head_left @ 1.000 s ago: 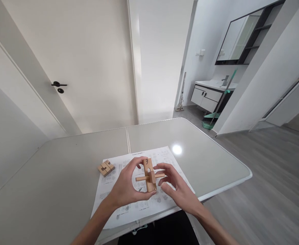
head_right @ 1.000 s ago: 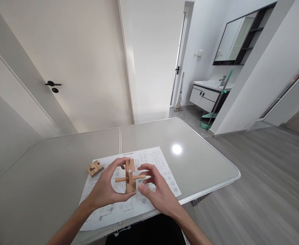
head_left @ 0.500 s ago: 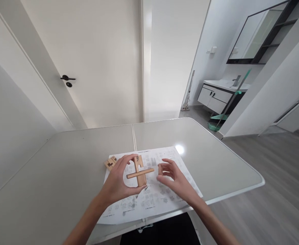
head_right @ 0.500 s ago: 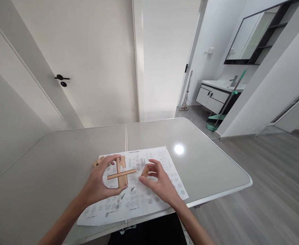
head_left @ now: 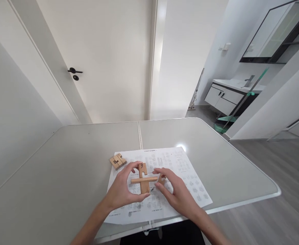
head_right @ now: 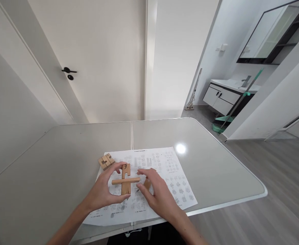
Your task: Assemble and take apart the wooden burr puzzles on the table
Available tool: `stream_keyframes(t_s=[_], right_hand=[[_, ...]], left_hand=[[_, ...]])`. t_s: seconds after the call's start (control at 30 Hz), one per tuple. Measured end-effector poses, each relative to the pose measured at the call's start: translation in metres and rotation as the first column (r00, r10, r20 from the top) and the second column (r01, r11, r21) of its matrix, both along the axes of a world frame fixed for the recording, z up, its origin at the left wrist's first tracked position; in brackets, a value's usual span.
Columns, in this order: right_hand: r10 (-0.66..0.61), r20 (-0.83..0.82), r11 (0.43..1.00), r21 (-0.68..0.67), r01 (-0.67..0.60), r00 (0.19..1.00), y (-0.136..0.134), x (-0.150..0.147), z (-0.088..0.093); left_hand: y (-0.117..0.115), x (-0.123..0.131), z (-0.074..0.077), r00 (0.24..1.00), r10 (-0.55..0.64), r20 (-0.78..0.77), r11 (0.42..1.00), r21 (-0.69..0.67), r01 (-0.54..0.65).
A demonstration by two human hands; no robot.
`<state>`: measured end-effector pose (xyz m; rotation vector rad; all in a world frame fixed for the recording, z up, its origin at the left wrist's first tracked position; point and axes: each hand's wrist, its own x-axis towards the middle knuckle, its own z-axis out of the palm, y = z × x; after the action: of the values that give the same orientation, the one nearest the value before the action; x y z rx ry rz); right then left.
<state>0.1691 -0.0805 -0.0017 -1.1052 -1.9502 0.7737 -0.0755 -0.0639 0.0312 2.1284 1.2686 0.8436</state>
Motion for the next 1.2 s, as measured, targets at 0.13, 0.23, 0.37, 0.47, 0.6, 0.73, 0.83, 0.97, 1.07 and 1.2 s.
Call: stream_keyframes(t_s=[0.13,0.23,0.37,0.47,0.6,0.73,0.83,0.97,1.07,1.2], right_hand=[[0.072,-0.024,0.997,0.022,-0.072,0.997,-0.001,-0.010,0.020],[0.079,-0.071,0.997,-0.013,-0.080,0.994,-0.004,-0.011,0.022],[0.083,-0.112,0.996,-0.030,-0.086,0.990,-0.011,-0.009,0.025],[0.071,-0.134,0.996,-0.039,-0.077,0.988,-0.015,-0.008,0.028],[0.064,-0.149,0.994,-0.079,-0.076,0.987,-0.021,-0.005,0.031],[0.071,-0.172,0.991,-0.101,-0.089,0.982,-0.029,-0.004,0.031],[0.054,-0.200,0.985,-0.151,-0.085,0.978,-0.033,-0.003,0.027],[-0.013,-0.342,0.961,-0.263,-0.083,0.940,-0.035,0.001,0.020],[-0.048,-0.493,0.904,-0.392,-0.172,0.869,-0.032,0.010,0.020],[-0.071,-0.609,0.862,-0.435,-0.259,0.790,-0.029,0.027,0.028]], left_hand=[[0.006,0.002,-0.002,0.996,-0.056,0.066,0.991,-0.114,0.063],[0.011,0.001,-0.005,0.985,-0.117,0.129,0.978,-0.158,0.137],[0.016,0.002,-0.008,0.968,-0.137,0.208,0.969,-0.177,0.175],[0.018,0.006,-0.009,0.952,-0.157,0.263,0.962,-0.177,0.207],[0.016,0.011,-0.010,0.920,-0.216,0.328,0.940,-0.186,0.287],[0.014,0.014,-0.011,0.897,-0.253,0.362,0.926,-0.176,0.333],[0.011,0.016,-0.009,0.892,-0.281,0.354,0.908,-0.204,0.367],[0.006,0.023,-0.005,0.896,-0.316,0.312,0.879,-0.260,0.400],[0.004,0.031,-0.003,0.934,-0.327,0.145,0.901,-0.251,0.355],[0.006,0.041,0.000,0.941,-0.310,-0.134,0.939,-0.196,0.282]])
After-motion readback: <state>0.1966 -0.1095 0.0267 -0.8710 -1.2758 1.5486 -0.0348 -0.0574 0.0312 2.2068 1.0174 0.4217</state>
